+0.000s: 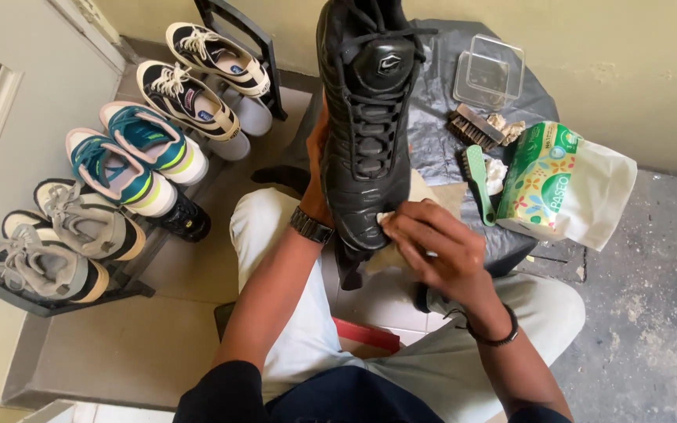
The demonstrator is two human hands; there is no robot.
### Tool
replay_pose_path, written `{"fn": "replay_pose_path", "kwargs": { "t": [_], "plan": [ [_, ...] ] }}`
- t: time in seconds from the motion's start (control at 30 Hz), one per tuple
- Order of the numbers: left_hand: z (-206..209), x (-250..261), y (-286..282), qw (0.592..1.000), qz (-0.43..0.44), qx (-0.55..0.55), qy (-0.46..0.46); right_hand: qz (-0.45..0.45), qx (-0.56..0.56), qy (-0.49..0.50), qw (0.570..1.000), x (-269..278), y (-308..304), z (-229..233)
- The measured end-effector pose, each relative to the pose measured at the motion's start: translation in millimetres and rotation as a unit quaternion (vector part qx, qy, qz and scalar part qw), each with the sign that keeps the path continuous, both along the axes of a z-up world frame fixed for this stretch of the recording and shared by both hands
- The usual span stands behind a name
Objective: The person wipes a black sneaker with a cloth, rotating it to clean the upper, sides, and heel. The shoe is held in one hand while the other hand rubs the surface with the cloth.
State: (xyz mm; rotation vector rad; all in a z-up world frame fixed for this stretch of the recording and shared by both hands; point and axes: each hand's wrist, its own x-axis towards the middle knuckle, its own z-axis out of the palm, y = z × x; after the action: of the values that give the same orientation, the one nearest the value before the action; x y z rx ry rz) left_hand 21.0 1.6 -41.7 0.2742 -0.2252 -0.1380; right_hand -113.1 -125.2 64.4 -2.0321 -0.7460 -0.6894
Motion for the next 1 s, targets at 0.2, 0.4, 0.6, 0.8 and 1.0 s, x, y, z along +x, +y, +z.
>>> {"fn": "replay_pose_path", "kwargs": {
  "t": [0.2,0.4,0.6,0.8,1.0],
  "plan": [
    [-13,0,-14,0.997,-0.063,-0.019,0.03,-0.032,0.023,-0.08,0.996,47,-27,-2],
    [-17,13,-9,0.992,-0.117,-0.04,0.034,0.03,0.009,-0.042,0.999,-1,-3,-4],
    [-29,7,-20,0.98,-0.178,-0.058,0.063,-0.012,0.028,-0.097,0.995,58,-35,-25],
    [-15,8,-14,0.967,-0.243,-0.062,0.046,-0.111,0.021,-0.037,0.993,88,-81,-34],
    [-2,-3,-7,0.95,-0.302,-0.064,0.04,-0.108,-0.05,0.025,0.993,70,-78,-21]
  ]
}}
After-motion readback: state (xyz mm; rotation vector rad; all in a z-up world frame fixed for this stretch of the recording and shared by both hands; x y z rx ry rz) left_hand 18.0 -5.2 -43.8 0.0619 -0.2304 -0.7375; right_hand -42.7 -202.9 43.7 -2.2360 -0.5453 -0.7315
